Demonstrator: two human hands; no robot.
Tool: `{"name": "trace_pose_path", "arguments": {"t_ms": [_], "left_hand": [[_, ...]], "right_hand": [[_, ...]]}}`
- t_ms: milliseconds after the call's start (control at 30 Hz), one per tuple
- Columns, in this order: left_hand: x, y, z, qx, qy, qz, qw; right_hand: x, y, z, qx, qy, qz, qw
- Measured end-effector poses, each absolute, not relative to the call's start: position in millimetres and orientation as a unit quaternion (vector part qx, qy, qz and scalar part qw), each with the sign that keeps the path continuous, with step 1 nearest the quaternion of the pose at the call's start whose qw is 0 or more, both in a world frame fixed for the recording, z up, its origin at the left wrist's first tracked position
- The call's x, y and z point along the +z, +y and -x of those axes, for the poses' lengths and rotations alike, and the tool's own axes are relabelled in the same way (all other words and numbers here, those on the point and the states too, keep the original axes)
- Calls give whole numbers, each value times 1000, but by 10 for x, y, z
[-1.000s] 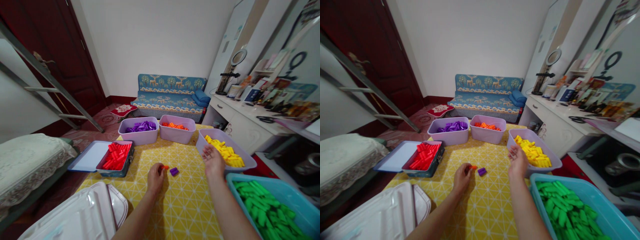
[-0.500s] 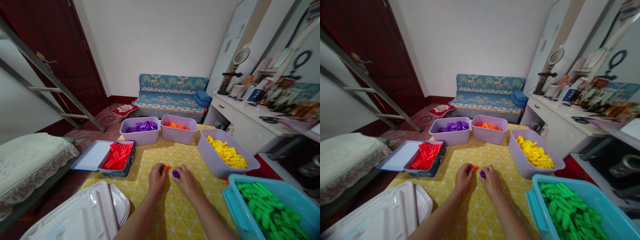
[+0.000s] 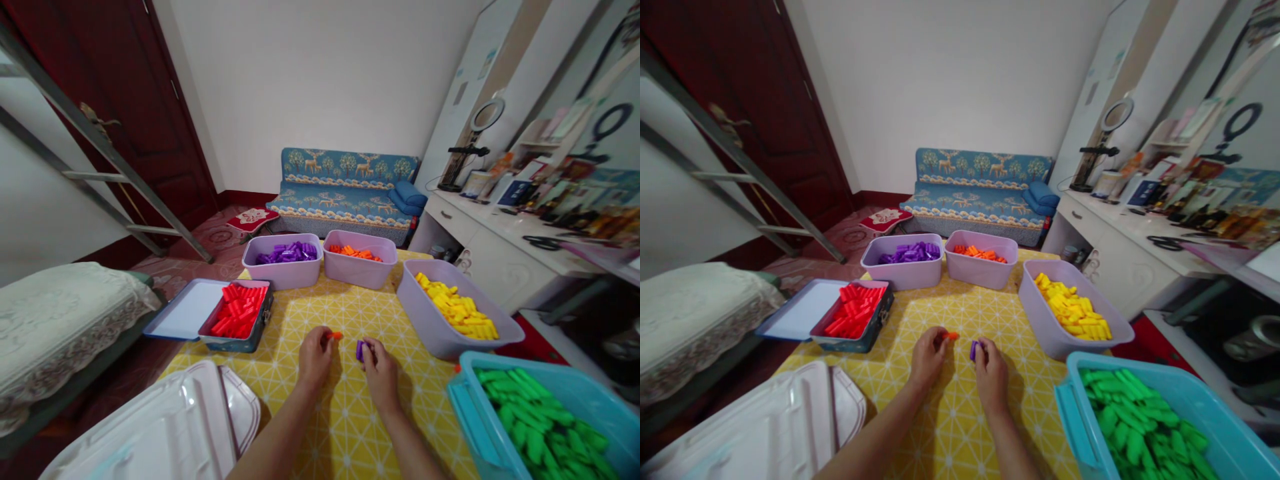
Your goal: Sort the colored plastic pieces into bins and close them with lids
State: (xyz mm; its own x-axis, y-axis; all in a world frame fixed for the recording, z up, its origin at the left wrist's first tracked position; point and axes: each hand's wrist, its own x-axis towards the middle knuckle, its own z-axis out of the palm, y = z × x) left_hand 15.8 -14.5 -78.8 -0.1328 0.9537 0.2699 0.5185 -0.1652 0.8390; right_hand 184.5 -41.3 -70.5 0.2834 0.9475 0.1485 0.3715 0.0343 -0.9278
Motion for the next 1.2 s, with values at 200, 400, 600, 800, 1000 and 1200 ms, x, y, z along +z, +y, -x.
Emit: {"name": "trace_pose_path", "arguments": {"t_ms": [200, 400, 600, 800, 1000, 1200], "left_hand": [[-802, -143, -155, 453, 601, -612, 245], [-807, -149, -165, 479, 592, -595, 254], [-749, -151, -162, 470, 577, -627, 229], [-703, -161, -152, 434, 557, -676, 210], [-686, -178, -157, 425, 572, -670, 209], [-653, -187, -169, 413, 589, -663, 208]], "right_hand": [[-753, -428, -1852, 281, -541, 634, 475], [-722, -449, -1844, 305, -525, 623, 493], [-765, -442, -1848, 299, -513, 621, 512], [-741, -456, -1851, 251, -539, 631, 498], [-699, -451, -1841, 190, -583, 656, 439], [-674, -456, -1838, 187, -587, 663, 426]]}}
